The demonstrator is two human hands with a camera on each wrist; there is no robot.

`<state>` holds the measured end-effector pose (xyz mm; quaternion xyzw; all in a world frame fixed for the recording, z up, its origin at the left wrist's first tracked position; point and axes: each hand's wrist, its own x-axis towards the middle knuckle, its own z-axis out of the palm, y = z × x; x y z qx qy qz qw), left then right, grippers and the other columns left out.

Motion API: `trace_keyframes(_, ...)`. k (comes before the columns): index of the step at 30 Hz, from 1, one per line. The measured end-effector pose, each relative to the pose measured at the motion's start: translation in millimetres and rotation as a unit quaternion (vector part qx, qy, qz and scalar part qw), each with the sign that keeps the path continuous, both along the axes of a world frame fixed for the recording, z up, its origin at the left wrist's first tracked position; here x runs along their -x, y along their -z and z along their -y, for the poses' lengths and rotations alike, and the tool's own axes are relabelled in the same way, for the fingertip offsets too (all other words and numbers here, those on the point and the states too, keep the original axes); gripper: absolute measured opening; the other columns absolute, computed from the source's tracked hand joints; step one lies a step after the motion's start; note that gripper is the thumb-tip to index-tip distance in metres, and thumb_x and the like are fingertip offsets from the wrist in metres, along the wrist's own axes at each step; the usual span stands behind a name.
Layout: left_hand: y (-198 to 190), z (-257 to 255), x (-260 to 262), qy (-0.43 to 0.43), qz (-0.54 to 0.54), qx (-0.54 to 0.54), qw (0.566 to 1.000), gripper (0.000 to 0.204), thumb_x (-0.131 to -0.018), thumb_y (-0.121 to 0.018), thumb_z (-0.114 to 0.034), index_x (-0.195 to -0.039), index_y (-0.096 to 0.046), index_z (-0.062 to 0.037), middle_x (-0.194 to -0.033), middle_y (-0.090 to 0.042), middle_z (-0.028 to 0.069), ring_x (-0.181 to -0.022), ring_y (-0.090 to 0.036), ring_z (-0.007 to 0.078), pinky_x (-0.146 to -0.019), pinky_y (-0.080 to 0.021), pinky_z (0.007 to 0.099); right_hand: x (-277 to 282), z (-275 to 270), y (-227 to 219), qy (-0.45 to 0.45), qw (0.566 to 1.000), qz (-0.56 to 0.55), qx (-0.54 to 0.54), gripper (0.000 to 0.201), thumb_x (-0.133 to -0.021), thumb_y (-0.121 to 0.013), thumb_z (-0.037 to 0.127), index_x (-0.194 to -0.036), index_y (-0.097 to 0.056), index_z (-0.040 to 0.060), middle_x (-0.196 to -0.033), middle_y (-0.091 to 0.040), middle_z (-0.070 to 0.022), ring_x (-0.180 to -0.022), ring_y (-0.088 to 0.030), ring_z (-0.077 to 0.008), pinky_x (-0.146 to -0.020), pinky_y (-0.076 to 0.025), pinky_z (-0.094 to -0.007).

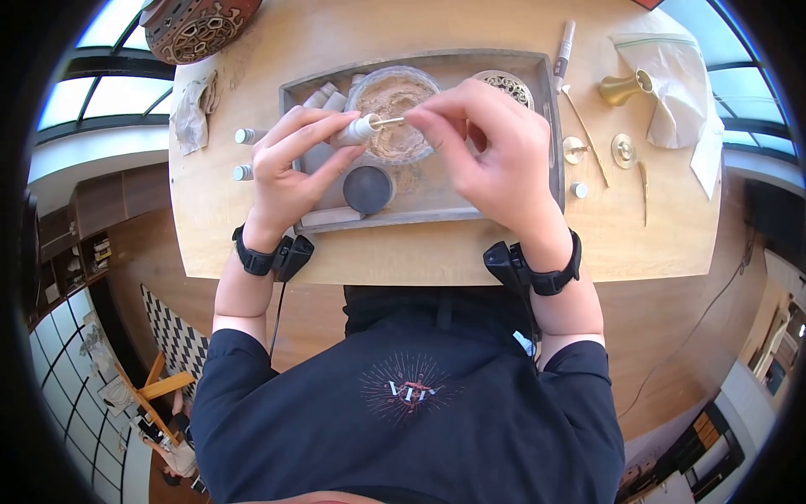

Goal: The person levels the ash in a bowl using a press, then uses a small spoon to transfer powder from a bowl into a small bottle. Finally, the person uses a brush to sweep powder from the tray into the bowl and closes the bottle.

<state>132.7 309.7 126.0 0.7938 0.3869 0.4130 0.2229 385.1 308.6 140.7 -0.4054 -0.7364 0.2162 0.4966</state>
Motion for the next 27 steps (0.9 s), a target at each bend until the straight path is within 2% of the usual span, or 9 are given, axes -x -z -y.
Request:
trace_keyframes(1,0,0,0,-0.001,0.000,0.005,1.000,0.038,-0.077,-0.085,0.002,-0.114,-0.078,-0.0023,-0.102,-0.075,0.0093,-0.088,-0.070,0.0182,-0.078,-0.055,0.0298,-2,-2,2,-0.013,0.999,-0.011,-0.044,0.007,-0.092,-0.079,0.005,-0.089,-0.072,0.0024,-0.073,-0.066,-0.0016,-0.057,-0.051,-0.0063,-0.051,-0.035,-0.0210)
trace_keyframes(4,1,-3,0,-0.005,0.013,-0.023,1.000,0.039,-0.075,-0.086,0.000,-0.113,-0.079,-0.0045,-0.100,-0.075,0.0092,-0.085,-0.070,0.0193,-0.075,-0.057,0.0303,-9,-2,9,0.011,0.991,-0.128,-0.036,0.008,-0.091,-0.079,0.005,-0.088,-0.072,0.0020,-0.073,-0.067,-0.0008,-0.056,-0.050,-0.0056,-0.050,-0.035,-0.0211)
trace_keyframes(5,1,-3,1,-0.008,0.009,-0.022,1.000,0.039,-0.075,-0.086,0.000,-0.113,-0.079,-0.0042,-0.101,-0.075,0.0094,-0.085,-0.070,0.0192,-0.075,-0.057,0.0303,-9,1,7,0.045,0.988,-0.150,0.009,0.009,-0.092,-0.079,0.005,-0.086,-0.071,0.0013,-0.071,-0.066,-0.0008,-0.056,-0.051,-0.0050,-0.050,-0.035,-0.0209)
trace_keyframes(8,1,-2,1,-0.013,0.008,-0.017,1.000,0.038,-0.076,-0.086,0.001,-0.113,-0.078,-0.0029,-0.101,-0.075,0.0097,-0.085,-0.070,0.0186,-0.075,-0.056,0.0299,-11,-1,7,0.068,0.983,-0.141,0.099,0.009,-0.092,-0.078,0.006,-0.087,-0.072,0.0010,-0.068,-0.065,0.0001,-0.055,-0.050,-0.0040,-0.050,-0.036,-0.0209)
trace_keyframes(11,2,-2,0,-0.013,0.021,-0.008,1.000,0.038,-0.077,-0.085,0.002,-0.114,-0.078,-0.0015,-0.100,-0.074,0.0096,-0.085,-0.069,0.0178,-0.076,-0.054,0.0289,-7,-2,8,0.061,0.989,-0.025,0.132,0.009,-0.092,-0.078,0.008,-0.088,-0.073,0.0017,-0.067,-0.065,0.0001,-0.054,-0.049,-0.0048,-0.050,-0.036,-0.0220)
trace_keyframes(14,1,-2,0,-0.013,0.017,-0.008,1.000,0.038,-0.077,-0.084,0.002,-0.114,-0.078,-0.0014,-0.100,-0.074,0.0096,-0.085,-0.069,0.0177,-0.076,-0.054,0.0289,-2,-2,10,0.032,0.988,0.010,0.150,0.007,-0.090,-0.078,0.008,-0.089,-0.074,0.0030,-0.066,-0.064,-0.0009,-0.054,-0.049,-0.0065,-0.051,-0.037,-0.0236)
trace_keyframes(21,0,-1,1,-0.016,0.013,-0.001,1.000,0.037,-0.078,-0.084,0.001,-0.114,-0.078,-0.0016,-0.100,-0.074,0.0095,-0.086,-0.069,0.0178,-0.076,-0.054,0.0287,-2,0,1,0.003,0.982,0.047,0.183,0.008,-0.091,-0.078,0.010,-0.092,-0.075,0.0022,-0.067,-0.064,-0.0029,-0.056,-0.051,-0.0092,-0.053,-0.040,-0.0256)
trace_keyframes(27,2,-3,2,-0.013,0.012,-0.013,1.000,0.038,-0.077,-0.086,0.000,-0.115,-0.079,-0.0041,-0.102,-0.075,0.0093,-0.085,-0.070,0.0179,-0.076,-0.057,0.0286,-5,-1,9,0.009,0.967,-0.014,0.255,0.012,-0.094,-0.076,0.012,-0.092,-0.074,0.0007,-0.066,-0.062,0.0014,-0.059,-0.050,-0.0055,-0.055,-0.040,-0.0239)
